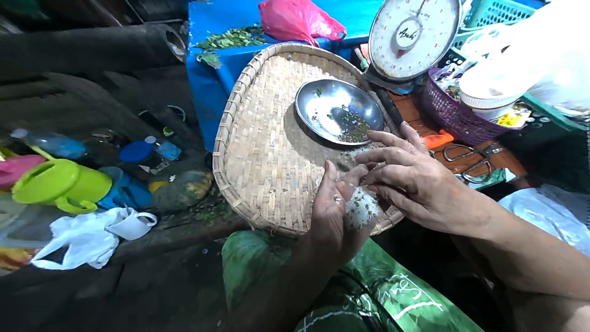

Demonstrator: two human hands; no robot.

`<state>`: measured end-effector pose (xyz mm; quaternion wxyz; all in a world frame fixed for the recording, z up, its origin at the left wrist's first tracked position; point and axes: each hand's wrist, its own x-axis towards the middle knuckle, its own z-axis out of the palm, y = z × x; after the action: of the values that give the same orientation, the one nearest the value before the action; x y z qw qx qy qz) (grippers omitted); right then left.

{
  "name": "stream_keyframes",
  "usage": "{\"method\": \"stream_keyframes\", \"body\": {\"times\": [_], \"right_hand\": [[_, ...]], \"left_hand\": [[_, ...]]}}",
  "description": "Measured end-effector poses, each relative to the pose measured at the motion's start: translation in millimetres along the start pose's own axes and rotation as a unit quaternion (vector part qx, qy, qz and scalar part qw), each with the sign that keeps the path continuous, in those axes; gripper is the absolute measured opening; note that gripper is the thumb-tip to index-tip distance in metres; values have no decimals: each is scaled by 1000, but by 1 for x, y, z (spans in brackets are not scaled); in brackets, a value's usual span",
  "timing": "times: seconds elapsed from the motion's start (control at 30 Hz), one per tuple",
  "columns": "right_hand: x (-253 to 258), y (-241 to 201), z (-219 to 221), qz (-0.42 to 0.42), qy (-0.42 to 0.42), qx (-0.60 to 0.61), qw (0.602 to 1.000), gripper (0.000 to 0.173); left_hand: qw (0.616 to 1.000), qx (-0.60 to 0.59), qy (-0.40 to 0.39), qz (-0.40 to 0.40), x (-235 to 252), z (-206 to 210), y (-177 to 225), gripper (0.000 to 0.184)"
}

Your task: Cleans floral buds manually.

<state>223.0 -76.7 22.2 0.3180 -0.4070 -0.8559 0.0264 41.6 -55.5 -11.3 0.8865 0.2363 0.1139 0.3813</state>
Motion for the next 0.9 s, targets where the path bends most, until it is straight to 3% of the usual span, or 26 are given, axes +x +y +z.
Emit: {"method": "stream_keyframes", "body": {"times": [0.1,0.27,0.9], "right_hand": [[-3,-1,-15,5,-23,-18,1000,25],[-10,-5,-34,9,-72,-63,995,33],[-5,-9,7,-31,-57,-11,998,25]], "left_hand": [[999,-20,-28,-4,1,-2,1,79],[1000,-25,-5,-9,2,0,1,82],[999,-54,8,0,1,-3,0,73]]}}
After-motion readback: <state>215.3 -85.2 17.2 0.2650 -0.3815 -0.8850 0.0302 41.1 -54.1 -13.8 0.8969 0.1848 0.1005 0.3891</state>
